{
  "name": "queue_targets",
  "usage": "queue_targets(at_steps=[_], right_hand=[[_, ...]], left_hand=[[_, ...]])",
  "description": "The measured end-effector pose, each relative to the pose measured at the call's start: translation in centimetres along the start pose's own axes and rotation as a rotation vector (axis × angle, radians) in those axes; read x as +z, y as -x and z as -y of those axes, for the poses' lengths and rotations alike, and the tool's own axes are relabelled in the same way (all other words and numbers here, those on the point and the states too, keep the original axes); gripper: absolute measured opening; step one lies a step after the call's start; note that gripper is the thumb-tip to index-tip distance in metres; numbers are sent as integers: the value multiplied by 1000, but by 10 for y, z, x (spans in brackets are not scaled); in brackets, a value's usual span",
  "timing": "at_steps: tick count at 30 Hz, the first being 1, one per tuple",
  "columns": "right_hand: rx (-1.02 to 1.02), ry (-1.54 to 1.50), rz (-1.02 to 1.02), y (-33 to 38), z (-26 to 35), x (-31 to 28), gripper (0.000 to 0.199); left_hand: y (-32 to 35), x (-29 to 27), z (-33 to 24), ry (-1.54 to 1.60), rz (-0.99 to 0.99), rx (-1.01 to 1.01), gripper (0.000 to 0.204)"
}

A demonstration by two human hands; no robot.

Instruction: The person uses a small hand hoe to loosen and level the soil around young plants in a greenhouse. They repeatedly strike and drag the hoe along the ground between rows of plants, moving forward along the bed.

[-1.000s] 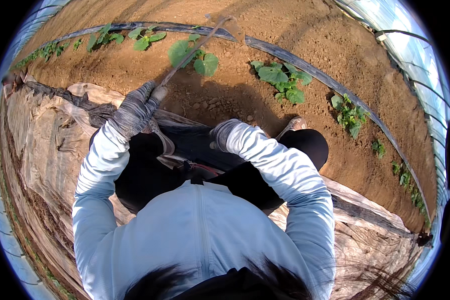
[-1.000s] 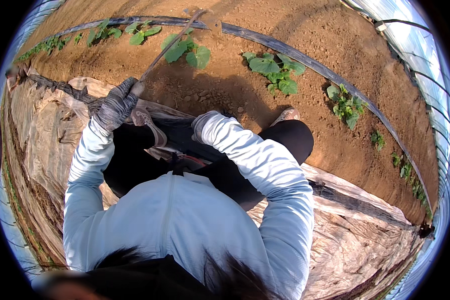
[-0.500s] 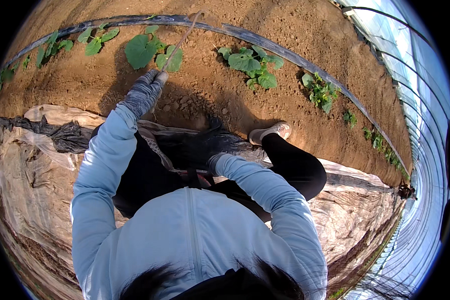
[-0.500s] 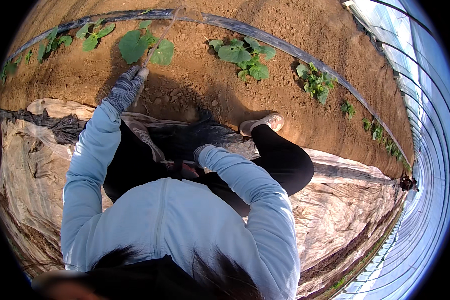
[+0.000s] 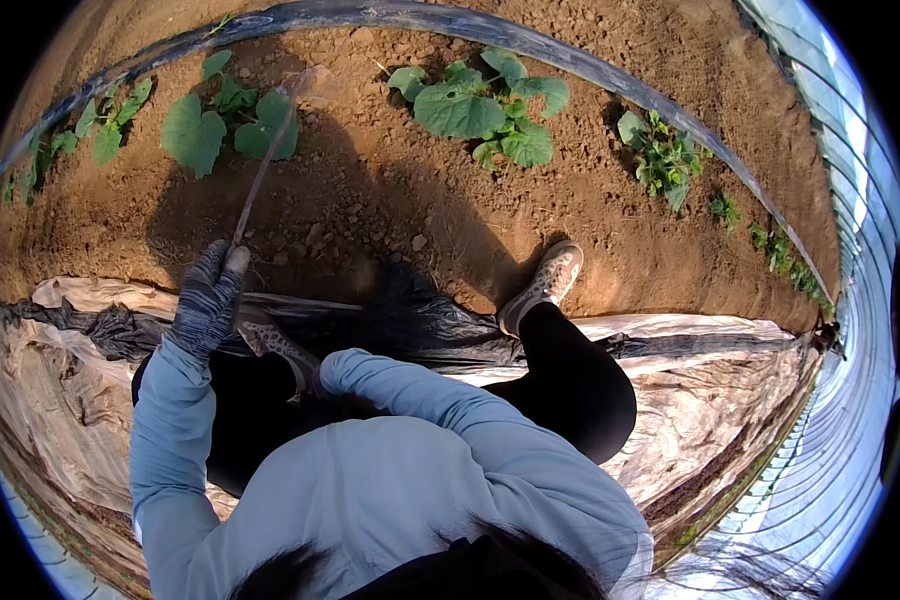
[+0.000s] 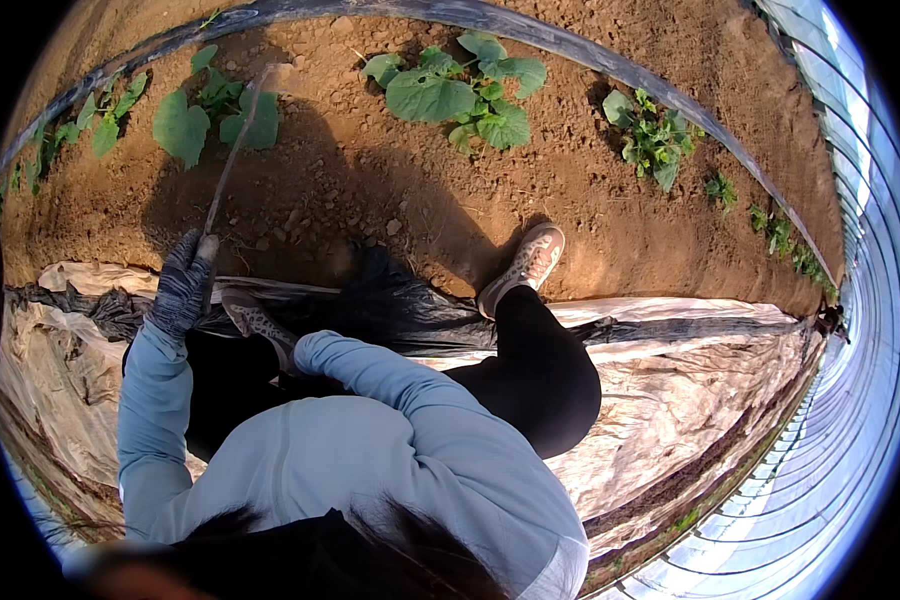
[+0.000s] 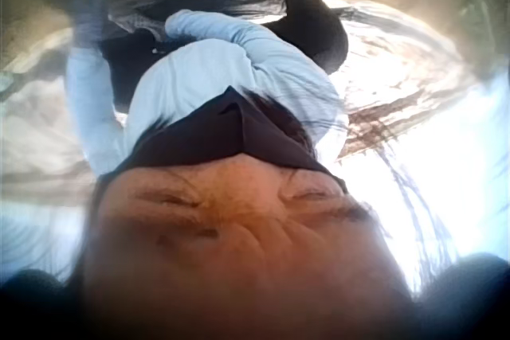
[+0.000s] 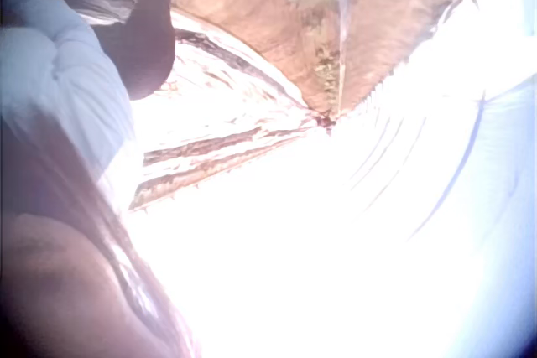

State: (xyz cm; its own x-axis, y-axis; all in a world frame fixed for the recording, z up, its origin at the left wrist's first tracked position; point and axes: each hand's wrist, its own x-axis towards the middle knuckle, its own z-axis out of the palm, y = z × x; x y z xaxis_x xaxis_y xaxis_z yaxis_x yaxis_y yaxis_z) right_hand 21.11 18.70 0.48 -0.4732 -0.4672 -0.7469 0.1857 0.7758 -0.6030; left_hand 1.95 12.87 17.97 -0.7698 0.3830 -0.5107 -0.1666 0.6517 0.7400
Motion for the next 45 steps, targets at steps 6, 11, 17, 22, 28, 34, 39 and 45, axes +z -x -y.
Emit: queue_targets(at_steps=[6, 11, 17, 22, 28, 34, 39, 45], right_hand=[[112, -135, -74, -2, -100, -45, 41], [382, -201, -132, 49, -229, -76, 40], [561, -268, -97, 121, -317, -75, 40], [533, -266, 4, 156, -332, -42, 39], [461, -235, 90, 185, -349, -6, 39], [385, -159, 121, 201, -360, 24, 39], [285, -49, 95, 212, -356, 53, 38], [140, 171, 112, 224, -324, 94, 38]], left_hand=[[-59, 9, -1, -13, -59, -132, 36], [-72, 22, -47, 77, -114, -376, 35], [-88, 58, -78, 165, -96, -466, 34], [-68, 104, -96, 279, -227, -551, 24], [-29, 167, -109, 388, -311, -621, 21], [24, 220, -97, 345, -265, -589, 24], [71, 241, -99, 378, -260, -496, 22], [138, 273, -50, 265, -343, -167, 28]])
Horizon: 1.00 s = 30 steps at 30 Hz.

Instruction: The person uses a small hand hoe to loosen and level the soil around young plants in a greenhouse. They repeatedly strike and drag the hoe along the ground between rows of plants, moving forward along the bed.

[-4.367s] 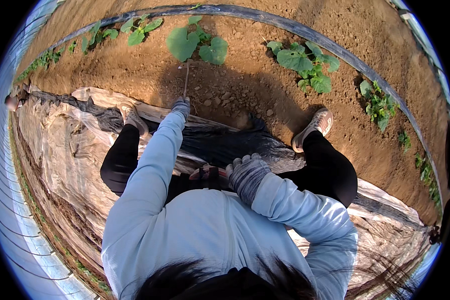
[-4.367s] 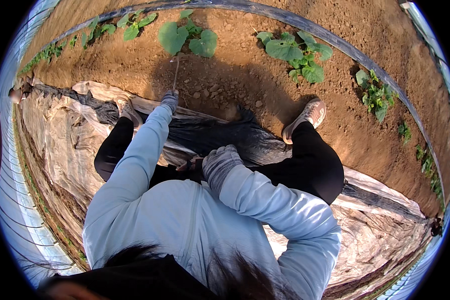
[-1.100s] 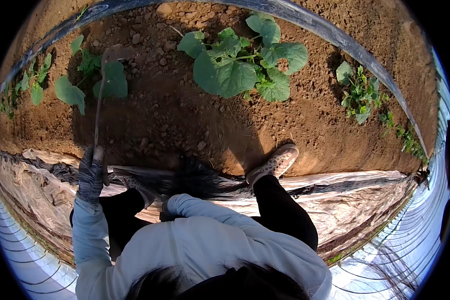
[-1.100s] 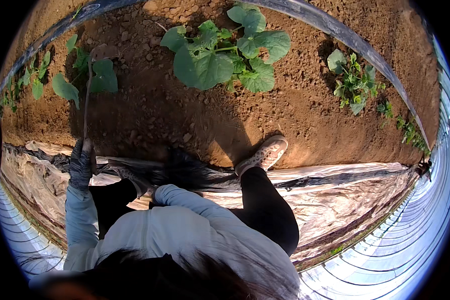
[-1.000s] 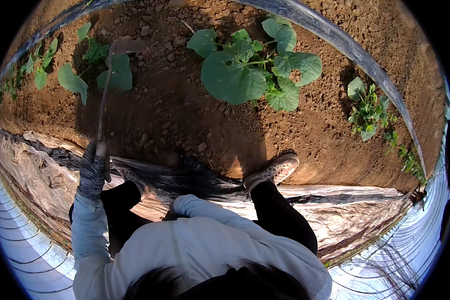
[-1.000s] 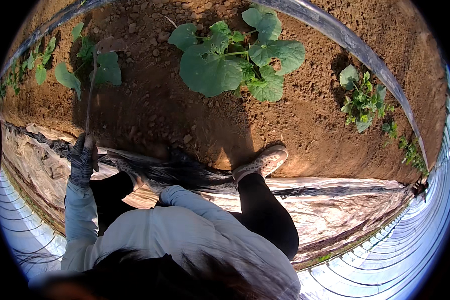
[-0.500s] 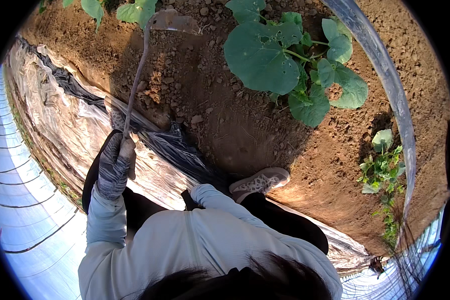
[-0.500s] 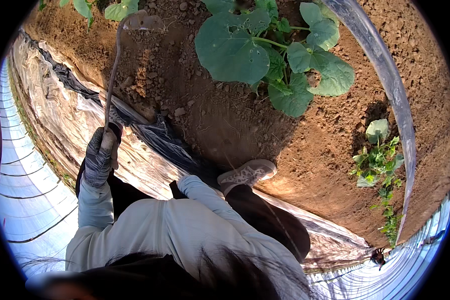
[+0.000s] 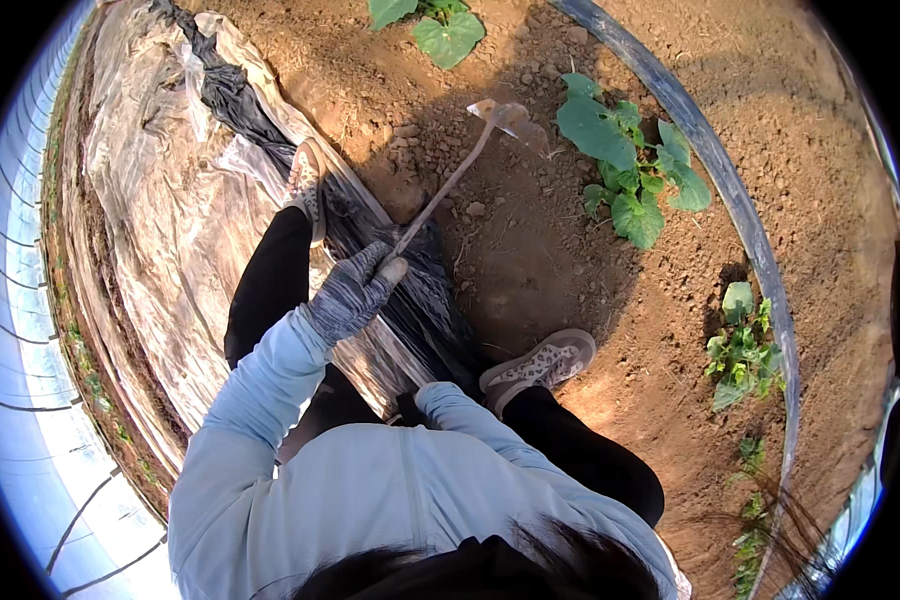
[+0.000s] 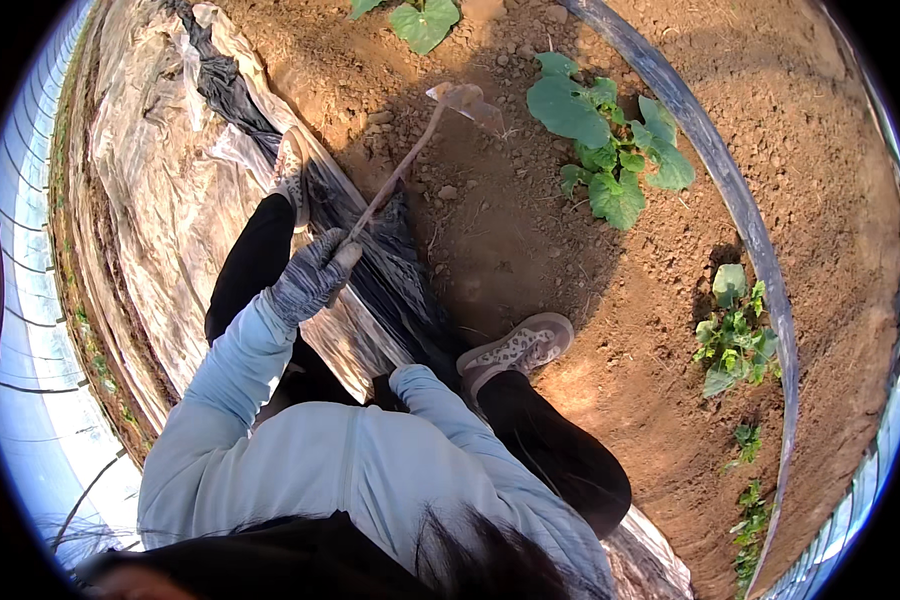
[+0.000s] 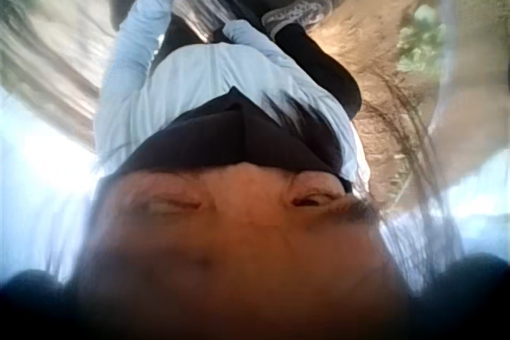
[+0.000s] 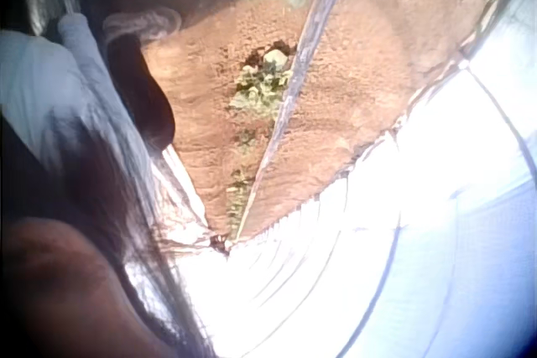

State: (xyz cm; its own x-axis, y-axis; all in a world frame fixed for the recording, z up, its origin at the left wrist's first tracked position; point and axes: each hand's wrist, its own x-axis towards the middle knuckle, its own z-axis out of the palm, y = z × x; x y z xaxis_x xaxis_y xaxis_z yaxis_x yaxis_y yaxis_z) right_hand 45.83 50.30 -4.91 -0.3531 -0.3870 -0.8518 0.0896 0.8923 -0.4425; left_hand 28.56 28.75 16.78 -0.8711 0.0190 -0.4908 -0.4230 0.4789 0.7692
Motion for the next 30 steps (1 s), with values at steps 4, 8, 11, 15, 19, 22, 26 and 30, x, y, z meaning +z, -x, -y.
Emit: queue_targets(at_steps=[4, 8, 11, 15, 19, 22, 26, 30], right_hand=[[-65, 165, 3, 11, 21, 20, 38], [-137, 332, -34, 33, 48, 24, 38], [-196, 430, -84, 48, 69, 18, 37], [-181, 484, -125, 75, 67, 29, 37], [-174, 507, -178, 113, 61, 54, 37], [-170, 515, -230, 143, 54, 66, 37], [-193, 539, -315, 192, 53, 72, 37], [-269, 574, -345, 259, 65, 60, 37]], left_hand=[[9, 24, 46, -138, -101, 225, 31], [70, 19, 22, 275, -29, -136, 24], [101, 6, 33, 402, -106, -24, 25], [147, -20, -1, 424, -104, -77, 32], [165, -62, -23, 449, 21, 48, 33], [188, -62, -55, 299, -30, 230, 33], [206, -56, -78, 154, 0, 389, 32], [200, -36, -84, 338, 90, 227, 30]])
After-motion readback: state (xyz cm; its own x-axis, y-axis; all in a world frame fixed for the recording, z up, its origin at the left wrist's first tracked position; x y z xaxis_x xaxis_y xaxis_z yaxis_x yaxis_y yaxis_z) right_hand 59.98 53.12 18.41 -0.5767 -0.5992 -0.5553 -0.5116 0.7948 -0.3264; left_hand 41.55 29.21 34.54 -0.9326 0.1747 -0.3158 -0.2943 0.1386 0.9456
